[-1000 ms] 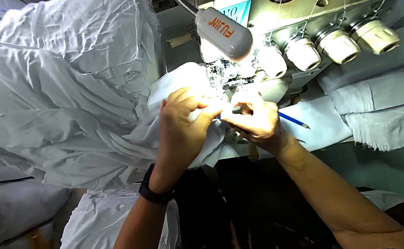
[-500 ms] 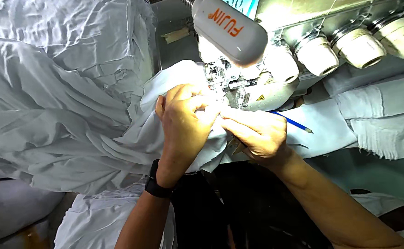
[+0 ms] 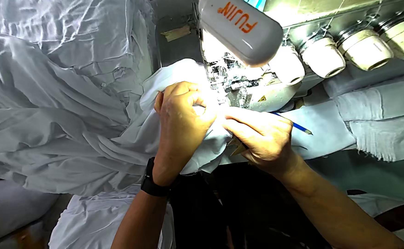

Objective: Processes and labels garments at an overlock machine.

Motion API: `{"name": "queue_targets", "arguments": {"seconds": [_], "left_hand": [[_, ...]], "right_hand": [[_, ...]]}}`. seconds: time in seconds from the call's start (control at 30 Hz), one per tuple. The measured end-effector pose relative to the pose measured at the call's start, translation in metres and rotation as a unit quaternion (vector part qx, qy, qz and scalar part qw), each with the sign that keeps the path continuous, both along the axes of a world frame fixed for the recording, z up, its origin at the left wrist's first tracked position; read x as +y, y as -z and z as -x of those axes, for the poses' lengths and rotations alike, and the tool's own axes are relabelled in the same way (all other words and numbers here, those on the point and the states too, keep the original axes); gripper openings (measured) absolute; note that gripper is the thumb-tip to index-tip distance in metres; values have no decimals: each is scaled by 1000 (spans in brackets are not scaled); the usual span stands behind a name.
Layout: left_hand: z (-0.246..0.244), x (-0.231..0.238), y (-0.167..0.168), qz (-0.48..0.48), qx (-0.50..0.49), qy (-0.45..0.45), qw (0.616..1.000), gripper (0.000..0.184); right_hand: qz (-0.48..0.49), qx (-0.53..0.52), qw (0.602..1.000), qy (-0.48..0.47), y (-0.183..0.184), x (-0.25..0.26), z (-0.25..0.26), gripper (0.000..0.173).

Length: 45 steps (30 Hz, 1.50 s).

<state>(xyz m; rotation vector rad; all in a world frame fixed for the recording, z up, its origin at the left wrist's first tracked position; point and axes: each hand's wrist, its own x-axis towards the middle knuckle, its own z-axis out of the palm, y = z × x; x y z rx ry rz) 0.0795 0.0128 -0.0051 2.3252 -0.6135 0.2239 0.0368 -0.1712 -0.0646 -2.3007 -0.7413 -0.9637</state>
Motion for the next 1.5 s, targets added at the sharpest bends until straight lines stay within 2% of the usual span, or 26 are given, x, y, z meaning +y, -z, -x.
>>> {"name": "queue_targets", "arguments": {"seconds": [0.13,0.93,1.33,1.5], "left_hand": [[0,-3,3,15,-9,-14,1000,14],[0,-6,8,26,-37,-33,998,10],[0,-9,12,26,-57,-41,997,5],[-1,-6,12,-30,-83,-39,995,14]], "right_hand": [[-27,16,999,11,1,2,2,16],[-34,17,999,-1,5,0,1,16],[31,-7,1000,2,1,-5,-1,19],[40,-1,999,10,-3,-4,0,20]]}}
